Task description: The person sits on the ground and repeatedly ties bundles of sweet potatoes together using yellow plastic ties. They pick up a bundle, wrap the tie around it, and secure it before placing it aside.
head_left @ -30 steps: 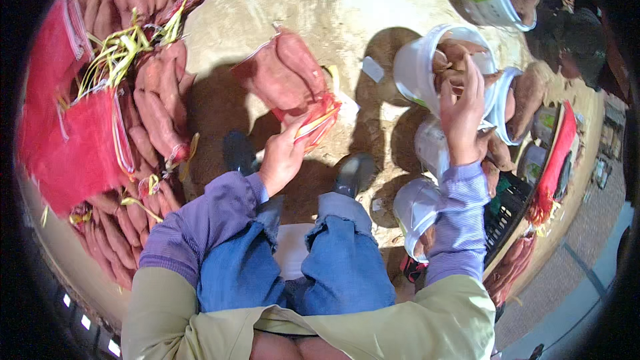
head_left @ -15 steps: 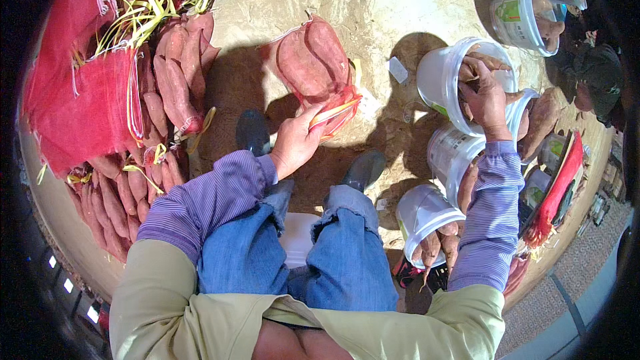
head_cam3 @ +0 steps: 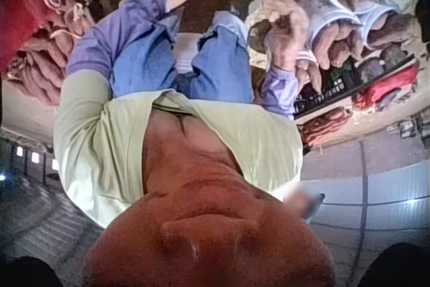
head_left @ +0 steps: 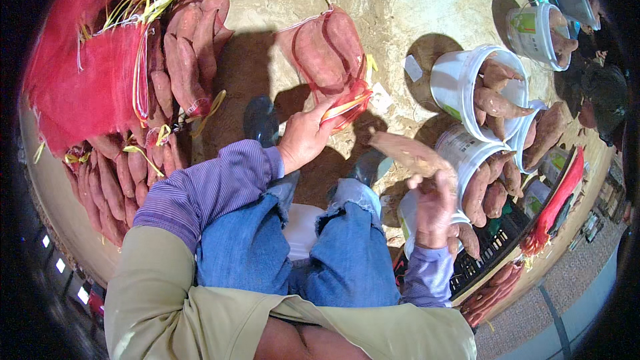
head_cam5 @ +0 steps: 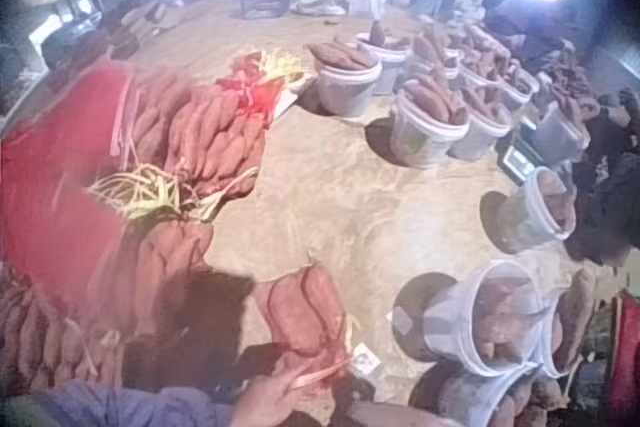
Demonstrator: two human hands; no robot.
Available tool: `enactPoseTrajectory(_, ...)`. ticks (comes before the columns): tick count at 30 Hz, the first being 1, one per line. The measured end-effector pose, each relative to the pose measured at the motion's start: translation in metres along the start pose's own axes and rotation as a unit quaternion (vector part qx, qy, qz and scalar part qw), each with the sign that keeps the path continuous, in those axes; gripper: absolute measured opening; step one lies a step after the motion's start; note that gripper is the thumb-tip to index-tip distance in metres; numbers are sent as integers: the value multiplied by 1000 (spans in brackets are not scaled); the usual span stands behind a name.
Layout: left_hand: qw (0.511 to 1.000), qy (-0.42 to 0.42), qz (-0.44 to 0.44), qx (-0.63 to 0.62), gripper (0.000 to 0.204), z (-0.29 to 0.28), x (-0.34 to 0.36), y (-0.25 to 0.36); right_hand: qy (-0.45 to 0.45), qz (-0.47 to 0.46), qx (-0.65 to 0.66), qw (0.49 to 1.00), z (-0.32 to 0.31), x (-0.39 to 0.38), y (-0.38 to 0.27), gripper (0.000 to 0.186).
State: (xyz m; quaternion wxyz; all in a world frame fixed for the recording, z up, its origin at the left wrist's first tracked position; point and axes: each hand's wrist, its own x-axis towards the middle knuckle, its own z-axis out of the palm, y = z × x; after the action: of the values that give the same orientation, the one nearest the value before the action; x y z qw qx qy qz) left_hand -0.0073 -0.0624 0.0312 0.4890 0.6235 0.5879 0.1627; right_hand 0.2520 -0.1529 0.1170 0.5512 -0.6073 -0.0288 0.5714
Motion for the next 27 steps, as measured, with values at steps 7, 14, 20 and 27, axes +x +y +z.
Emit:
enactPoseTrajectory(7, 999, -26, 12, -14, 44, 0, -10, 3, -38, 187, 132, 973, 21, 31, 89, 26)
enactPoseTrajectory(14, 999, -28, 38, 27, 52, 0, -15, -6, -93, 185, 210, 955, 41, 64, 118, 19)
enactPoseTrajectory(20, 999, -36, 23, 1, 49, -9, -17, 2, -168, 232, 170, 943, 70, 60, 114, 37)
enactPoseTrajectory(27, 998, -40, 56, -11, 52, -8, -21, -5, -241, 142, 172, 945, 136, 85, 151, 43)
